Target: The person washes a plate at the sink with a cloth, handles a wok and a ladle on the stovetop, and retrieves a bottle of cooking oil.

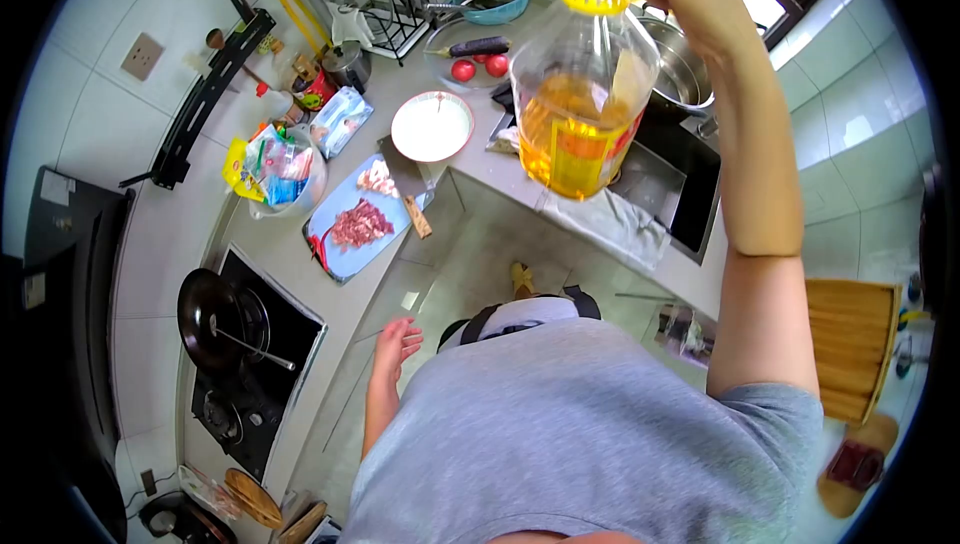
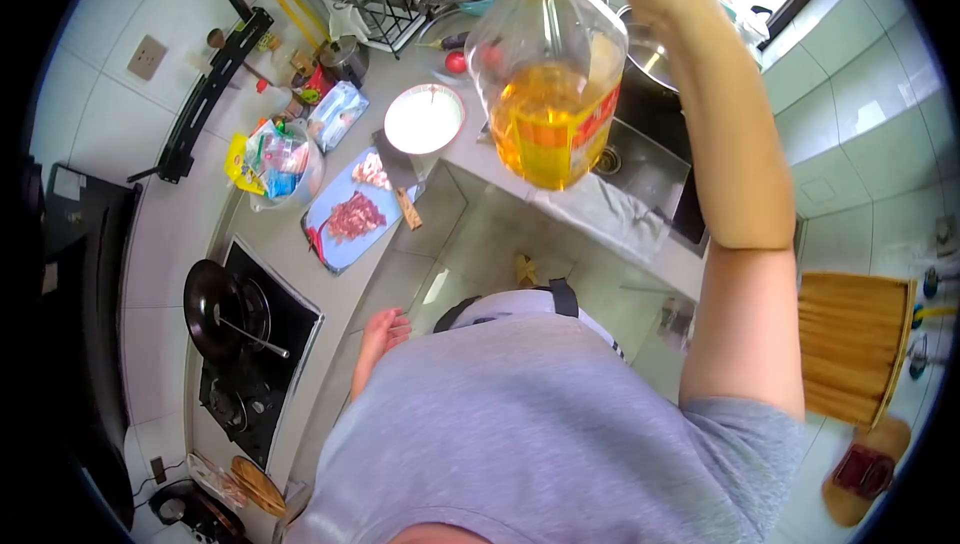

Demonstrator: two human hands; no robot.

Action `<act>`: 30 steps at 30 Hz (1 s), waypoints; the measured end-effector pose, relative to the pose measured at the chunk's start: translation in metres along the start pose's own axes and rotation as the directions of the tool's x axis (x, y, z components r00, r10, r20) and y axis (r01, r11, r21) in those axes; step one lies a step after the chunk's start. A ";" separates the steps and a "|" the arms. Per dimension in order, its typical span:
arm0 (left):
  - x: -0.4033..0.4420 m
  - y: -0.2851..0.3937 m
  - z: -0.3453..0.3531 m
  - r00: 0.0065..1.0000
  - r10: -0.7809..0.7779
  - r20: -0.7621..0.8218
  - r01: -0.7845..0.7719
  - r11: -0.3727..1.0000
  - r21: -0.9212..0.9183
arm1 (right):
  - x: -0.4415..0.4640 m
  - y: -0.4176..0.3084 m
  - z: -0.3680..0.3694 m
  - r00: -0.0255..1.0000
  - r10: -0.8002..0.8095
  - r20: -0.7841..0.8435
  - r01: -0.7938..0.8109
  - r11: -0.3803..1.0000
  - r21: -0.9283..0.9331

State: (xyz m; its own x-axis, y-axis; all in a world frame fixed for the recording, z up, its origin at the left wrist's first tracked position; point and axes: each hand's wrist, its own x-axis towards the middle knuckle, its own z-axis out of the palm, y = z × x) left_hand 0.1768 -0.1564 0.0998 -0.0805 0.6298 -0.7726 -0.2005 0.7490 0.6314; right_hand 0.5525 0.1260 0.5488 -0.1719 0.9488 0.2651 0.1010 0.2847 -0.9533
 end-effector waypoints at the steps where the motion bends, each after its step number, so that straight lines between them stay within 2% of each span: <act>1: 0.000 0.003 0.009 1.000 -0.004 -0.008 0.004 1.000 -0.003 | 0.018 -0.005 -0.005 0.998 -0.016 -0.061 0.012 0.998 -0.061; 3: -0.001 0.005 0.023 0.999 0.053 0.004 -0.053 0.998 -0.028 | 0.062 0.002 -0.041 0.992 -0.100 -0.075 0.072 0.947 -0.312; 4: 0.000 0.008 0.028 0.999 0.052 -0.004 -0.052 0.998 -0.031 | 0.079 0.005 -0.050 0.985 -0.135 -0.111 0.089 0.935 -0.344; 6: -0.002 0.010 0.033 0.997 0.026 -0.078 -0.028 0.999 -0.016 | 0.117 0.020 -0.076 0.987 -0.121 -0.102 0.088 0.955 -0.282; 8: 0.007 0.005 0.030 0.997 0.008 -0.082 -0.011 0.999 -0.038 | 0.152 0.034 -0.090 0.986 -0.121 -0.110 0.091 0.964 -0.251; 10: 0.025 0.011 0.023 0.997 0.001 -0.080 -0.005 0.999 -0.044 | 0.191 0.055 -0.098 0.968 -0.205 -0.147 0.162 0.951 -0.263; 14: 0.057 0.033 0.018 0.997 0.051 -0.049 -0.047 0.995 0.091 | 0.266 0.112 -0.119 0.953 -0.222 -0.209 0.174 0.959 -0.224; 15: 0.070 0.043 0.018 0.996 0.066 -0.054 -0.057 0.987 0.152 | 0.283 0.121 -0.123 0.957 -0.208 -0.202 0.157 0.958 -0.240; 17: 0.079 0.066 0.020 0.997 0.055 -0.054 -0.046 0.987 0.156 | 0.323 0.155 -0.137 0.975 -0.153 -0.158 0.111 0.962 -0.248; 20: 0.084 0.101 0.024 0.996 0.029 -0.078 -0.017 0.989 0.149 | 0.354 0.201 -0.148 0.984 -0.145 -0.108 0.120 0.971 -0.205; 21: 0.086 0.108 0.025 0.995 0.018 -0.099 -0.004 0.991 0.136 | 0.361 0.214 -0.152 0.984 -0.077 -0.161 0.043 0.978 -0.206; 25: 0.097 0.110 0.015 0.995 0.016 -0.101 0.003 0.983 0.186 | 0.384 0.278 -0.163 0.985 -0.071 -0.157 0.033 0.972 -0.234; 27: 0.102 0.109 0.007 0.997 0.061 -0.048 -0.051 0.982 0.179 | 0.400 0.309 -0.168 0.985 -0.081 -0.152 0.042 0.968 -0.246; 30: 0.100 0.110 -0.002 0.993 0.077 -0.090 -0.059 0.980 0.191 | 0.408 0.347 -0.181 0.986 -0.024 -0.164 -0.006 0.983 -0.183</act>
State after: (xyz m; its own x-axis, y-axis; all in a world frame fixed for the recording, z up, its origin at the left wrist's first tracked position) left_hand 0.1445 -0.0114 0.0924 -0.1834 0.6648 -0.7242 -0.0053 0.7360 0.6770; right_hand 0.6951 0.6368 0.3527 -0.0111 0.9513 0.3082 0.2798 0.2989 -0.9124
